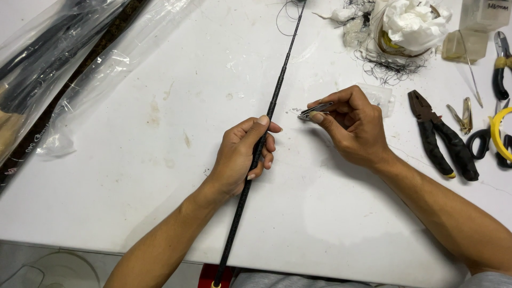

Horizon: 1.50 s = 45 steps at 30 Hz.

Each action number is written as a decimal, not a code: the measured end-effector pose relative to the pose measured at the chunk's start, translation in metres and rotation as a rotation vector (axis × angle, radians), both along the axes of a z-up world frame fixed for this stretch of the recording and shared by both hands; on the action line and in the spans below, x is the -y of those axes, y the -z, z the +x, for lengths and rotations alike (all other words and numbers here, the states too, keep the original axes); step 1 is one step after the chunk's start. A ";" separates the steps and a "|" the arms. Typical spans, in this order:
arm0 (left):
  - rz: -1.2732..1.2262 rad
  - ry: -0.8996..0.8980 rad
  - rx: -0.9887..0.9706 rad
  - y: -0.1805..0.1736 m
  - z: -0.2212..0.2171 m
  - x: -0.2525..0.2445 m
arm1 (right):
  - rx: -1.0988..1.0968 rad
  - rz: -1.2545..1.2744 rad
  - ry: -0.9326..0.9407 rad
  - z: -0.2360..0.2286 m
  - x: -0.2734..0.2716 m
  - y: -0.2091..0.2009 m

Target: The person assembles a fishing rod by inserting a thin metal wire into the tip of a black rod section. They then use pliers to secure small metal rings onto the rod at various points along its length.

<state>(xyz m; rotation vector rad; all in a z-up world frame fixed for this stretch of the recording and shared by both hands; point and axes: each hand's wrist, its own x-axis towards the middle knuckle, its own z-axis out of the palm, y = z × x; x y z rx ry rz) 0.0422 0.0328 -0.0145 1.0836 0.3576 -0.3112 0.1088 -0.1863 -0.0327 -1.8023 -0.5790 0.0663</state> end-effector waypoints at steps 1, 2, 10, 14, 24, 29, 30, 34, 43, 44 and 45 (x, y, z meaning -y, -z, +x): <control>-0.001 -0.003 -0.001 0.000 0.000 0.000 | 0.006 0.004 -0.004 0.000 0.000 0.000; -0.003 -0.006 -0.001 0.000 0.000 0.000 | 0.013 0.007 -0.008 0.000 0.000 0.000; -0.005 -0.011 0.000 0.001 -0.001 0.000 | 0.043 0.019 0.004 -0.001 0.001 -0.001; -0.001 -0.007 0.007 -0.002 -0.002 0.001 | 0.084 0.050 0.025 -0.002 0.006 -0.002; 0.111 0.155 -0.195 -0.019 -0.010 0.016 | 0.220 -0.082 0.261 -0.011 0.073 -0.033; 0.095 0.178 -0.192 -0.015 -0.015 0.027 | 0.209 -0.048 0.415 -0.015 0.107 -0.012; 0.098 0.185 -0.191 -0.015 -0.015 0.029 | 0.209 -0.046 0.422 -0.015 0.106 -0.011; 0.136 0.192 -0.181 -0.015 -0.015 0.034 | 0.245 -0.072 0.423 -0.016 0.100 -0.008; 0.130 0.185 -0.170 -0.014 -0.014 0.034 | 0.290 -0.075 0.334 -0.010 0.097 0.000; 0.134 0.187 -0.172 -0.015 -0.014 0.034 | 0.303 -0.090 0.328 -0.010 0.098 0.000; 0.135 0.186 -0.174 -0.014 -0.014 0.034 | 0.301 -0.090 0.327 -0.010 0.097 0.000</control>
